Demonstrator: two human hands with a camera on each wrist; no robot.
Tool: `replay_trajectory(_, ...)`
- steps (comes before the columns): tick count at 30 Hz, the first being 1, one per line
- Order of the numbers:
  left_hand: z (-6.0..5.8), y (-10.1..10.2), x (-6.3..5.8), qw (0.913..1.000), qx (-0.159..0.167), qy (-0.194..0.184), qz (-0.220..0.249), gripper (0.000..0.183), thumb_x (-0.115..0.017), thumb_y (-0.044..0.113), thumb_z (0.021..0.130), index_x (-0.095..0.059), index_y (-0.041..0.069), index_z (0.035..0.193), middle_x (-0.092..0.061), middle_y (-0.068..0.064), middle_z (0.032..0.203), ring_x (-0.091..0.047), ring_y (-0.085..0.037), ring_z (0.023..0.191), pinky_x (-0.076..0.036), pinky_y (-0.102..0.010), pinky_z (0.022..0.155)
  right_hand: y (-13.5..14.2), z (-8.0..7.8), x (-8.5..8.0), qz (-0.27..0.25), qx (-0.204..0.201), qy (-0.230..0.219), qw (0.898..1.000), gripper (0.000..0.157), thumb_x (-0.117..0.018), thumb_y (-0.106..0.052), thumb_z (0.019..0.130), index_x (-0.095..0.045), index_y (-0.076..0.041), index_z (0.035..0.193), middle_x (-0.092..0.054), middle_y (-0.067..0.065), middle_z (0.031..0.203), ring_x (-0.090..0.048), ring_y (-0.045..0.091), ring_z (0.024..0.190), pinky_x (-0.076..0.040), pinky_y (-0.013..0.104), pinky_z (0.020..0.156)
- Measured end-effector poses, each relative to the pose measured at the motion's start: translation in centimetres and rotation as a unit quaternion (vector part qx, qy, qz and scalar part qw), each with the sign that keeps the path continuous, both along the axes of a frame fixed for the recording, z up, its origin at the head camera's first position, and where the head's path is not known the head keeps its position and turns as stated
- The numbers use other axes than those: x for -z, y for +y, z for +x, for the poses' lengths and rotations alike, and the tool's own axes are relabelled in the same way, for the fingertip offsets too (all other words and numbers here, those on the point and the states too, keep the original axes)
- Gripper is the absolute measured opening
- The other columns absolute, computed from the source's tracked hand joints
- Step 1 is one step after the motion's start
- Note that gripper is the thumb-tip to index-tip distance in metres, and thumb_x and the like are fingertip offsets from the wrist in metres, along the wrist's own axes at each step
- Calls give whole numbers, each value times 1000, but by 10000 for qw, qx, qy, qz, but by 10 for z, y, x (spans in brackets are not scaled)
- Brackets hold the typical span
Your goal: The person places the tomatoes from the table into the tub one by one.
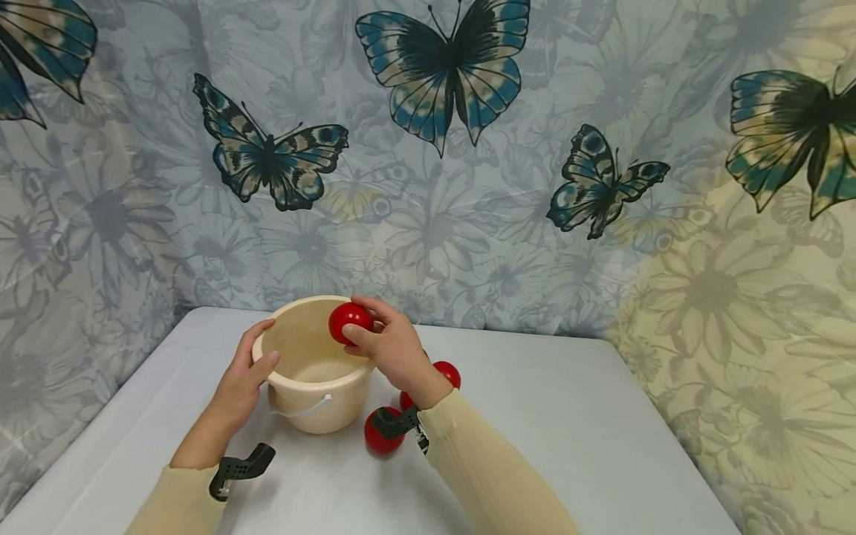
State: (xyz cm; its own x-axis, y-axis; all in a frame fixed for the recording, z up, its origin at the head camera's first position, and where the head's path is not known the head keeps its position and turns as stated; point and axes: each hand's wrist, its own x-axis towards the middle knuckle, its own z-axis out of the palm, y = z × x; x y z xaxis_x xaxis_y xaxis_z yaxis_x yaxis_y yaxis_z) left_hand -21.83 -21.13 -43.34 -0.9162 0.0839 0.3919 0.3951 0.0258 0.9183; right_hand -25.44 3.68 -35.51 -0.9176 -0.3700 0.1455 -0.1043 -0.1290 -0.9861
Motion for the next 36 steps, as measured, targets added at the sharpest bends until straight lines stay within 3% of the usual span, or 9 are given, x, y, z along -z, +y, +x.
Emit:
replay_trajectory(11, 1, -1, -1, 10000, 20, -46, -20, 53, -39, 6, 106, -17, 4, 154, -14, -27, 155, -22, -43, 136, -36, -13, 91, -5, 2, -2, 240, 251, 142, 9993, 54, -74, -4, 90, -58, -11, 140, -58, 9, 125, -63, 26, 108, -56, 39, 75)
replay_trajectory(28, 1, 0, 0, 9999, -22, -80, -80, 53, -40, 7, 106, -17, 4, 153, -13, -25, 156, -19, -43, 139, -34, -12, 92, -5, 2, 0, 381, 233, 81, 9990, 52, -74, -4, 90, -62, -20, 138, -62, 7, 123, -65, 23, 106, -56, 37, 77)
replay_trajectory(36, 1, 0, 0, 10000, -13, -42, -76, 53, -40, 7, 105, -17, 4, 153, -13, -26, 156, -18, -44, 139, -34, -12, 92, -4, 4, 0, 484, 180, 139, 9986, 51, -70, -5, 93, -58, -13, 142, -52, 17, 142, -52, 31, 128, -55, 37, 81)
